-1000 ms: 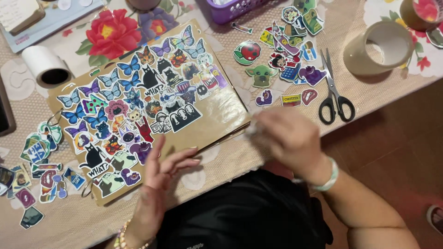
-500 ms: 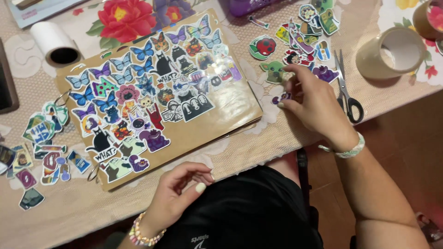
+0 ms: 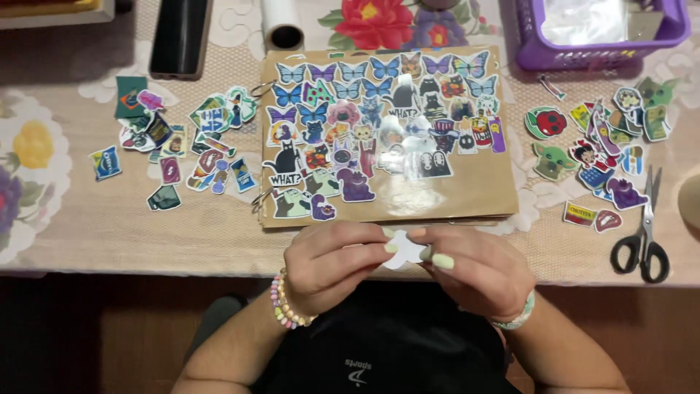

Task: Peeling the backing off various stickers and applying them to a board.

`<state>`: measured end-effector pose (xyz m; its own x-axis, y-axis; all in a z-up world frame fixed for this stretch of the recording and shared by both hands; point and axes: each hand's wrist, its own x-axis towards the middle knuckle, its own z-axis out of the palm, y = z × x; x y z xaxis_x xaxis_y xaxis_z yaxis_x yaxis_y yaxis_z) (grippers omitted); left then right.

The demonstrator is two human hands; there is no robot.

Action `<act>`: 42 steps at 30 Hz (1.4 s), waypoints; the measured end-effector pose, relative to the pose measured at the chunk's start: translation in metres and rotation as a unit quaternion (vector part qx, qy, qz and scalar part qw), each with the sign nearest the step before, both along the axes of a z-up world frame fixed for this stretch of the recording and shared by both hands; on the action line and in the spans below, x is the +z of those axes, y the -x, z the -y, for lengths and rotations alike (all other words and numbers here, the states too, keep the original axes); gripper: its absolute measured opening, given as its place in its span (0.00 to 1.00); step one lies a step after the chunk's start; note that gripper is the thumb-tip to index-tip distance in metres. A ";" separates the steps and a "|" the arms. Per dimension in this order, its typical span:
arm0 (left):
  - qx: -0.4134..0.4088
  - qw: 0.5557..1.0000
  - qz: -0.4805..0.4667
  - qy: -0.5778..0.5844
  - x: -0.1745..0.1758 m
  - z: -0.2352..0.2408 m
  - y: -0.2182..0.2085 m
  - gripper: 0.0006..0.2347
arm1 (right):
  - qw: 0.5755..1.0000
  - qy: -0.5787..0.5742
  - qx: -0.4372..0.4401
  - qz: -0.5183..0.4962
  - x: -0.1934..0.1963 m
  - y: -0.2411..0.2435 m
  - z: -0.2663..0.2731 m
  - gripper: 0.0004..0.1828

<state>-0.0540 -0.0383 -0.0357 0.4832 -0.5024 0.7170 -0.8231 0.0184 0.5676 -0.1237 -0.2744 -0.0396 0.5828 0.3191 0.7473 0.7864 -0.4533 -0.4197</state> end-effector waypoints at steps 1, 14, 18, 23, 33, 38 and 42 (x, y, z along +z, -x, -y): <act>0.005 1.000 0.000 -0.001 0.002 0.000 -0.005 0.06 | 1.000 -0.001 0.005 0.000 0.004 -0.009 -0.007 0.11; 0.029 0.963 0.266 -0.039 0.023 -0.023 0.005 0.10 | 0.995 0.030 -0.014 0.098 0.006 -0.018 -0.021 0.06; 0.045 0.956 0.285 -0.052 0.025 -0.028 0.009 0.13 | 0.995 0.041 0.006 0.088 0.010 -0.020 -0.026 0.07; 0.042 0.952 0.294 -0.069 0.023 -0.034 0.015 0.12 | 0.996 0.044 0.025 0.068 0.004 -0.017 -0.031 0.09; 0.020 0.971 0.233 -0.051 -0.019 -0.039 0.025 0.13 | 0.982 -0.067 0.060 -0.165 -0.024 0.001 -0.052 0.06; 0.028 0.993 0.110 -0.031 -0.029 -0.040 0.026 0.09 | 0.989 -0.040 -0.007 -0.145 -0.024 0.002 -0.059 0.08; 0.093 0.994 0.047 -0.034 -0.034 -0.041 0.025 0.06 | 0.993 -0.003 -0.006 -0.118 -0.020 -0.006 -0.063 0.08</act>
